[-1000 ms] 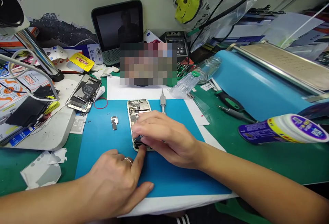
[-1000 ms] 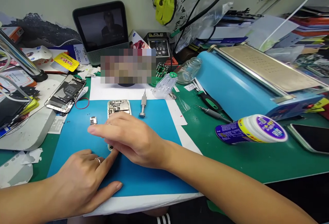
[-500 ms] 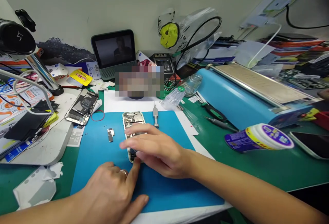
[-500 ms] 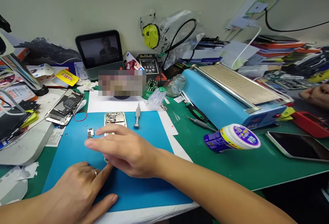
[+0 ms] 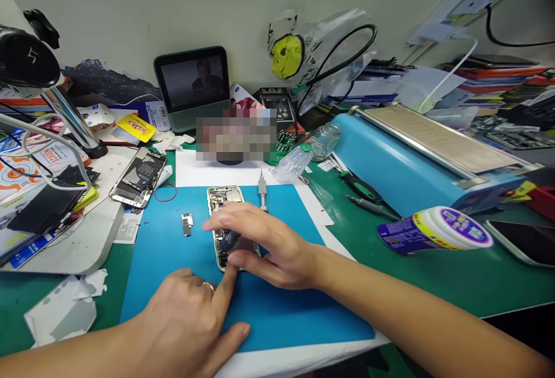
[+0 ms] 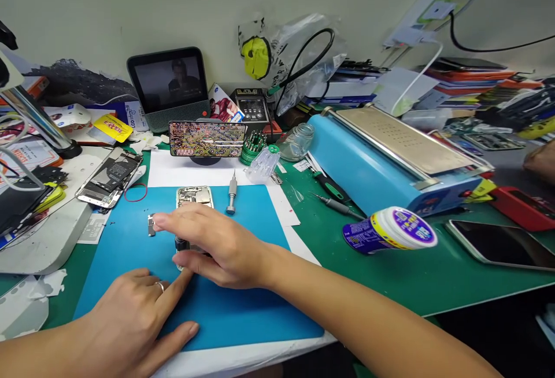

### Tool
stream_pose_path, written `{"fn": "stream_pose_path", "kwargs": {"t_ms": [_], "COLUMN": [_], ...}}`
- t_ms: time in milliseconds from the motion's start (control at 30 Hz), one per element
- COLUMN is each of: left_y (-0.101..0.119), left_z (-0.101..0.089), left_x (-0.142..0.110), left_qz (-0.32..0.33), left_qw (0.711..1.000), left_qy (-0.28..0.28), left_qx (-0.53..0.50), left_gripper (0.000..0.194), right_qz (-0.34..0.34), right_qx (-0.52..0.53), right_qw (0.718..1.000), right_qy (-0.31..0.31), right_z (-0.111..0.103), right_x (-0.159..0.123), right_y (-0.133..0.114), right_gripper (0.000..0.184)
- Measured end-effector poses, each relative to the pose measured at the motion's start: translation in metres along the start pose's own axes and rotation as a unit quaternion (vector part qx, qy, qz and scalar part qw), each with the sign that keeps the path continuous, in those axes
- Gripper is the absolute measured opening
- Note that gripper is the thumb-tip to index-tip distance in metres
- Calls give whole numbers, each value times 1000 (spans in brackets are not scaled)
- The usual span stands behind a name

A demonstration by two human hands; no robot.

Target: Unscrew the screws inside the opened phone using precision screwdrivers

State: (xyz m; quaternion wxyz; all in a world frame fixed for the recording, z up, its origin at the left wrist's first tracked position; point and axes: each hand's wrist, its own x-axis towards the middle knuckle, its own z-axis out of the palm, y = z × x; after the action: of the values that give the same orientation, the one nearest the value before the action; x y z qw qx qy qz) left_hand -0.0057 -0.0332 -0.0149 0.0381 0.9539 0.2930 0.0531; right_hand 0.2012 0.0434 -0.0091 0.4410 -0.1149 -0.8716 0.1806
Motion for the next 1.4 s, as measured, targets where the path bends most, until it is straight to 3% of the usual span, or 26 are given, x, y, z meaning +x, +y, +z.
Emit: {"fn": "stream_pose_path", "kwargs": {"t_ms": [333, 500, 667, 1133, 1400], "left_y": [1, 0, 0, 0, 1], "left_z": [-1, -1, 1, 1, 1], "left_x": [-1, 0, 0, 1, 0], "left_qz": [2, 1, 5, 6, 5], "left_qw": [1000, 1000, 1000, 1000, 1000], "left_qy": [4, 8, 9, 28, 17], "left_qx": [-5, 1, -7, 6, -6], "left_gripper": [42, 30, 45, 44, 49], "right_qz": [16, -2, 22, 40, 52], "right_qx": [-18, -6, -10, 18, 21], "right_qw": [999, 999, 999, 998, 998], "right_qy": [-25, -38, -36, -46, -31], "right_z": [1, 2, 1, -4, 0], "right_x": [0, -2, -2, 0, -5], "right_y": [-3, -3, -3, -4, -4], "right_gripper": [49, 53, 47, 42, 50]}}
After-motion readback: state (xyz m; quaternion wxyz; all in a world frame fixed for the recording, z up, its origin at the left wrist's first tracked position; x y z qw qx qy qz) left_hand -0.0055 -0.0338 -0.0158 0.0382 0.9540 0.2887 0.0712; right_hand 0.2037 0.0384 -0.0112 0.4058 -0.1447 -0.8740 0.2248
